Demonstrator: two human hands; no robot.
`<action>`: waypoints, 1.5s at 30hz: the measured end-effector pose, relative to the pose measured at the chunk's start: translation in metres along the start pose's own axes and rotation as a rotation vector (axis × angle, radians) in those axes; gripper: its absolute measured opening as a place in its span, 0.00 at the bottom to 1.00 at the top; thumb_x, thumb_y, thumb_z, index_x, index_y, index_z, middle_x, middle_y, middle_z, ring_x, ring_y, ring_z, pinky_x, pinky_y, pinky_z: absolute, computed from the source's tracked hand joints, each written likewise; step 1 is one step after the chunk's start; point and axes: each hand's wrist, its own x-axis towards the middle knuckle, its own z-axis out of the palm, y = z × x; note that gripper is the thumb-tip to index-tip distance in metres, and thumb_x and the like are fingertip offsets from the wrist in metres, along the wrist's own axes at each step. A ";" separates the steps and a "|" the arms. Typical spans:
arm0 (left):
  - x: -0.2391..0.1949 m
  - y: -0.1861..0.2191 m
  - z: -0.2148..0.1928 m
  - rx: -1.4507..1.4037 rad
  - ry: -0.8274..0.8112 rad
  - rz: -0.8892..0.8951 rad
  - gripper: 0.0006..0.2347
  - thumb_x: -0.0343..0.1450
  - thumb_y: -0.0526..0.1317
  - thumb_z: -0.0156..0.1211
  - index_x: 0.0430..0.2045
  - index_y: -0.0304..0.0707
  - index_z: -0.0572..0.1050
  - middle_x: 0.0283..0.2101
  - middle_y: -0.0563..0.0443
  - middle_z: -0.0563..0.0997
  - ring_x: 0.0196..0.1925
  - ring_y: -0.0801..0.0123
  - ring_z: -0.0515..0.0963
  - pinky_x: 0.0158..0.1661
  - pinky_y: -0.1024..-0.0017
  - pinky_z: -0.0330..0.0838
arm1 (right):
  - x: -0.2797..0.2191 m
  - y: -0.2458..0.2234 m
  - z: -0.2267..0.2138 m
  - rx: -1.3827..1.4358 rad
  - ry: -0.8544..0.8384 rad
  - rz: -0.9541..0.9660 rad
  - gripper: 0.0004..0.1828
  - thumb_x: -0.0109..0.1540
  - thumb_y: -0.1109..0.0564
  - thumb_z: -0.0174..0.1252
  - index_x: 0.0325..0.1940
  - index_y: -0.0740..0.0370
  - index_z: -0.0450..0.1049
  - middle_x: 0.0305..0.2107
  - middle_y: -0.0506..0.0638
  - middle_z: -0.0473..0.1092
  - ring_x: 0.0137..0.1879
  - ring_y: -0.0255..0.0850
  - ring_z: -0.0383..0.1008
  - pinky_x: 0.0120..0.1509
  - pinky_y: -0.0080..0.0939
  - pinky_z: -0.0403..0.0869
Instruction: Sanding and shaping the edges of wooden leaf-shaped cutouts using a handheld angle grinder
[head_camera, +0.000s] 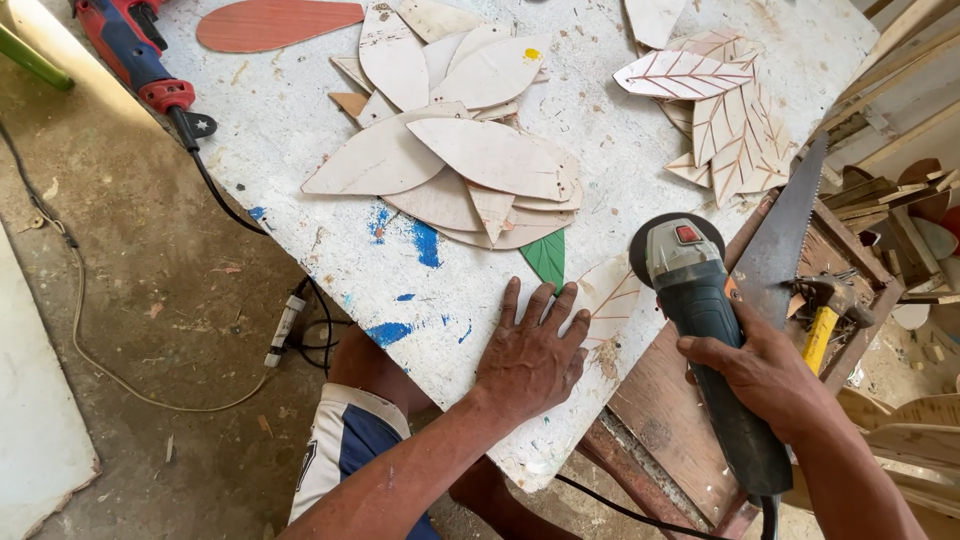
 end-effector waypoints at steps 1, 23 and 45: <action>0.000 0.000 0.000 0.000 0.000 -0.002 0.20 0.74 0.49 0.48 0.59 0.43 0.73 0.69 0.39 0.67 0.71 0.46 0.62 0.71 0.34 0.42 | 0.002 -0.001 0.000 -0.001 -0.001 0.000 0.20 0.61 0.56 0.62 0.57 0.61 0.73 0.32 0.66 0.72 0.33 0.54 0.69 0.35 0.53 0.67; -0.003 0.000 0.003 0.008 0.046 0.004 0.21 0.74 0.50 0.49 0.60 0.44 0.73 0.69 0.39 0.68 0.70 0.46 0.63 0.71 0.34 0.43 | -0.020 0.028 0.004 0.145 0.007 0.003 0.21 0.63 0.61 0.61 0.60 0.62 0.70 0.27 0.72 0.72 0.28 0.57 0.68 0.32 0.54 0.66; -0.002 0.000 0.003 0.023 0.046 0.011 0.21 0.73 0.50 0.50 0.59 0.45 0.73 0.69 0.39 0.68 0.70 0.47 0.63 0.71 0.35 0.44 | -0.016 0.013 0.005 0.058 0.002 0.020 0.16 0.63 0.59 0.62 0.54 0.62 0.72 0.33 0.64 0.72 0.36 0.53 0.76 0.33 0.53 0.68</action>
